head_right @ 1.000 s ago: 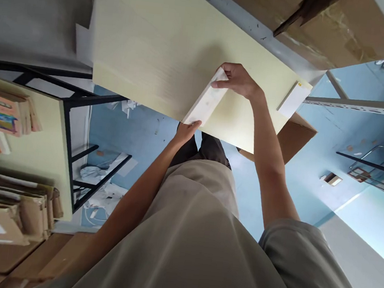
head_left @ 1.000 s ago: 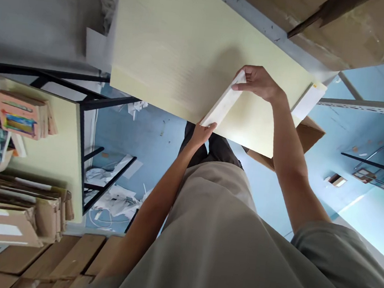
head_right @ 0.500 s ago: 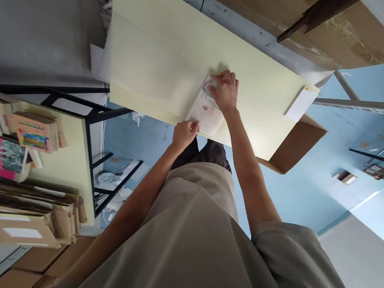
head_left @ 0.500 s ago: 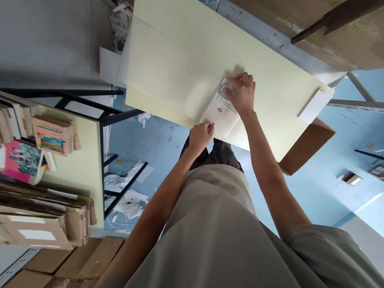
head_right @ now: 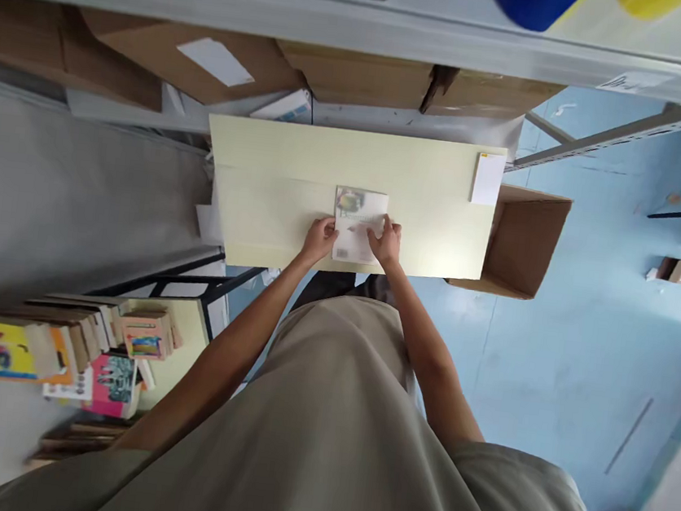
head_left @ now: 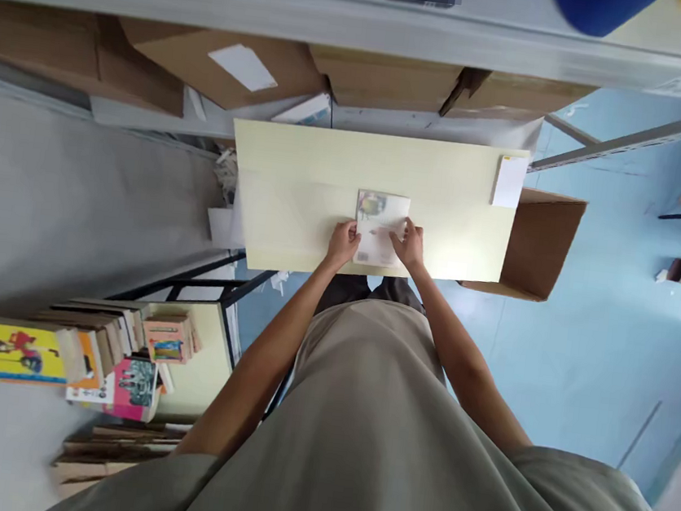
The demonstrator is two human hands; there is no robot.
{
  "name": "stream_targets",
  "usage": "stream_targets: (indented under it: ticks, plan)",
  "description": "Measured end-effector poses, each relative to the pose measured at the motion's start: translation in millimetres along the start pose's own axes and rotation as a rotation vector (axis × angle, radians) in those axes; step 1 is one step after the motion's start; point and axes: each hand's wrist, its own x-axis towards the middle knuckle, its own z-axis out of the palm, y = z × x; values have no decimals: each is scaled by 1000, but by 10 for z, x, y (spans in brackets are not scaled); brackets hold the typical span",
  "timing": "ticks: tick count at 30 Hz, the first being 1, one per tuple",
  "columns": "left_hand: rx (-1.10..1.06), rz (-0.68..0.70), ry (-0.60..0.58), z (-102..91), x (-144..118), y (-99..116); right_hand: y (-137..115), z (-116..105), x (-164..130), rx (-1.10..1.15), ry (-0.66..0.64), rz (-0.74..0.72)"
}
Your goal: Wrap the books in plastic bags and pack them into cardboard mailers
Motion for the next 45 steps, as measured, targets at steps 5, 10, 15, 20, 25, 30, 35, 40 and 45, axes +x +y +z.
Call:
stream_targets:
  ticks: [5,10,15,20,25,30,35,40,45]
  plan:
    - [-21,33,-63,-19,70,297,-205,-246,232,-21,6,36]
    - [-31,76,-99,-21,-23,687,-436,-569,147,-58,8,5]
    - [-110,159,-17,-227,-152,1198,-744,-929,21,-5,62,-167]
    - [-245,325,68,-697,-244,1873,-1466,-1375,55,58,87,-498]
    - [-322,612,274,-1432,-354,2664,-2726,-1736,234,3,183,-902]
    - [-377,777,530,-2148,-355,3240,-4025,-1726,600,-112,212,-1113]
    - [-420,724,598,-2460,-342,3191,-4712,-1420,986,-320,183,-1024]
    - [-407,667,588,-2410,-388,2655,-4869,-1139,1334,-309,195,-918]
    - [-254,526,480,-1942,-289,1825,-4802,-1018,1392,-340,218,-847]
